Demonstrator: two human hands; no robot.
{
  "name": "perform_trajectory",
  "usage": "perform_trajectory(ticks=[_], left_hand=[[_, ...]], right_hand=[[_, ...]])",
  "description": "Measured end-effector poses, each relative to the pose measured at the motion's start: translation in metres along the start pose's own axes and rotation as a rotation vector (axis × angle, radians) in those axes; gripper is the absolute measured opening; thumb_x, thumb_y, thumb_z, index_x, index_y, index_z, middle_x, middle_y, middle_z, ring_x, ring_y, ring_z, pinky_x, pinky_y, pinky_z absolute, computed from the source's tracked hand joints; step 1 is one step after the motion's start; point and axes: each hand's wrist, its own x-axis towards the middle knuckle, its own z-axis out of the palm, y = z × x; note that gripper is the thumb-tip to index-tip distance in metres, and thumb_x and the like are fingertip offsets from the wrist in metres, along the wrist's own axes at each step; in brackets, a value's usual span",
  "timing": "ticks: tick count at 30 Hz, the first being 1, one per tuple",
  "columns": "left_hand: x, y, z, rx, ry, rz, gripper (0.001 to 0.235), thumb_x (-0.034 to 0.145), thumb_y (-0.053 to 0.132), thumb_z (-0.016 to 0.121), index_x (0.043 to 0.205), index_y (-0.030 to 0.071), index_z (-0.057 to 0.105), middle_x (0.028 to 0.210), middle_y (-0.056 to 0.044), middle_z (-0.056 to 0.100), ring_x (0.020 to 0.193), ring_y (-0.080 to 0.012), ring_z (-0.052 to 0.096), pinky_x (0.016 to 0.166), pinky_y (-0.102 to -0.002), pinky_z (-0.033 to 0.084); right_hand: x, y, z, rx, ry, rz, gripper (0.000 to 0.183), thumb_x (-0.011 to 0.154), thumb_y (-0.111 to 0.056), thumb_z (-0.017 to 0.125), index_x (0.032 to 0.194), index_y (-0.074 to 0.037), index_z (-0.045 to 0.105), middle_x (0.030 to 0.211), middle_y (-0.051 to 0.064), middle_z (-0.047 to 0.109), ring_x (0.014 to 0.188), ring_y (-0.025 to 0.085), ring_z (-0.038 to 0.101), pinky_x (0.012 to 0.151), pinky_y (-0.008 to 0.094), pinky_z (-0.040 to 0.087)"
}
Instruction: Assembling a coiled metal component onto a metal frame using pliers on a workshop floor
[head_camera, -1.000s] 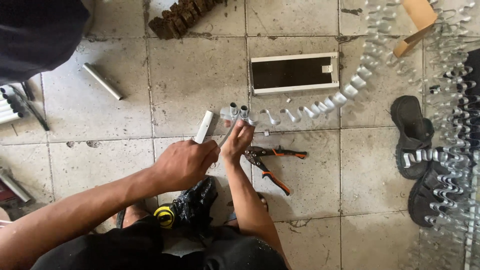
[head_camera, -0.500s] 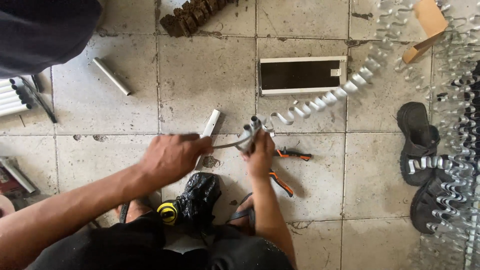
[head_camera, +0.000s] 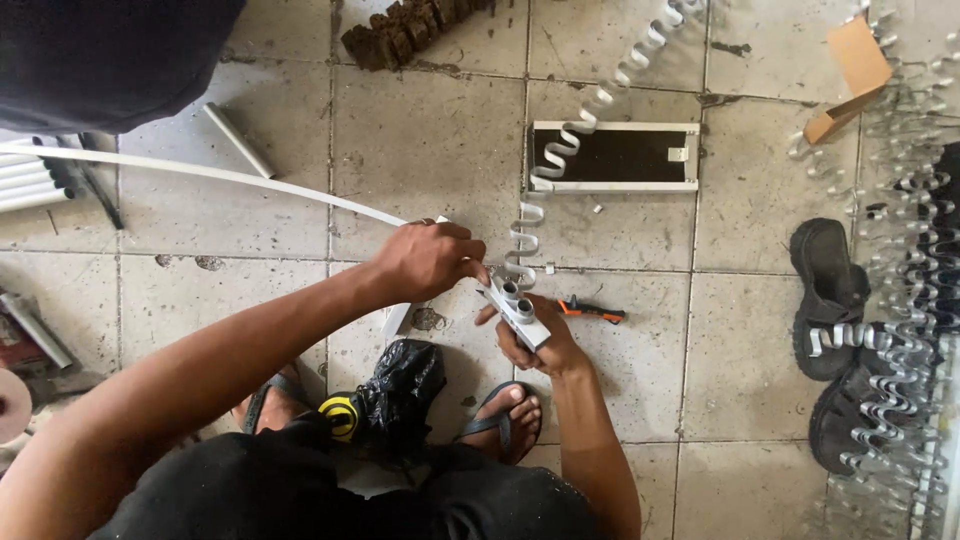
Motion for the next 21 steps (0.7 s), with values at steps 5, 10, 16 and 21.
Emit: perform_trajectory(ticks=[5, 10, 16, 21], left_hand=[[0.007, 0.000, -0.003, 0.022, -0.101, 0.013, 0.054, 0.084, 0.069, 0.036, 0.076, 0.021, 0.059, 0.063, 0.000, 0.055, 0.061, -0.0244, 0.065, 0.063, -0.038, 0.056], [-0.006, 0.012, -0.025, 0.048, -0.025, -0.081, 0.054, 0.090, 0.063, 0.043, 0.066, 0.015, 0.053, 0.055, -0.005, 0.054, 0.057, -0.0294, 0.064, 0.059, -0.042, 0.053], [-0.005, 0.033, -0.039, 0.102, 0.091, -0.173, 0.056, 0.092, 0.061, 0.046, 0.060, 0.016, 0.048, 0.047, -0.006, 0.051, 0.048, -0.0301, 0.060, 0.053, -0.041, 0.050], [-0.005, 0.035, -0.037, 0.124, 0.163, -0.122, 0.059, 0.094, 0.063, 0.045, 0.056, 0.018, 0.045, 0.042, 0.000, 0.049, 0.041, -0.0208, 0.056, 0.049, -0.034, 0.049]], right_hand=[[-0.005, -0.001, 0.002, 0.074, -0.022, 0.069, 0.065, 0.097, -0.049, 0.030, 0.101, 0.011, 0.057, 0.035, 0.008, 0.033, 0.021, 0.010, 0.023, 0.021, 0.021, 0.023], [-0.006, -0.009, 0.032, -0.038, 0.439, -0.272, 0.042, 0.099, -0.033, 0.037, 0.094, 0.005, 0.054, 0.040, 0.008, 0.035, 0.026, 0.019, 0.038, 0.027, 0.027, 0.031], [-0.010, -0.021, 0.114, -0.405, 1.019, -0.676, 0.022, 0.100, -0.014, 0.043, 0.088, -0.005, 0.059, 0.074, 0.009, 0.053, 0.069, 0.018, 0.050, 0.072, 0.029, 0.045], [0.006, 0.016, 0.042, 0.119, 0.559, -0.534, 0.026, 0.089, -0.010, 0.053, 0.114, -0.004, 0.052, 0.095, 0.025, 0.065, 0.078, 0.032, 0.065, 0.063, 0.034, 0.055]])
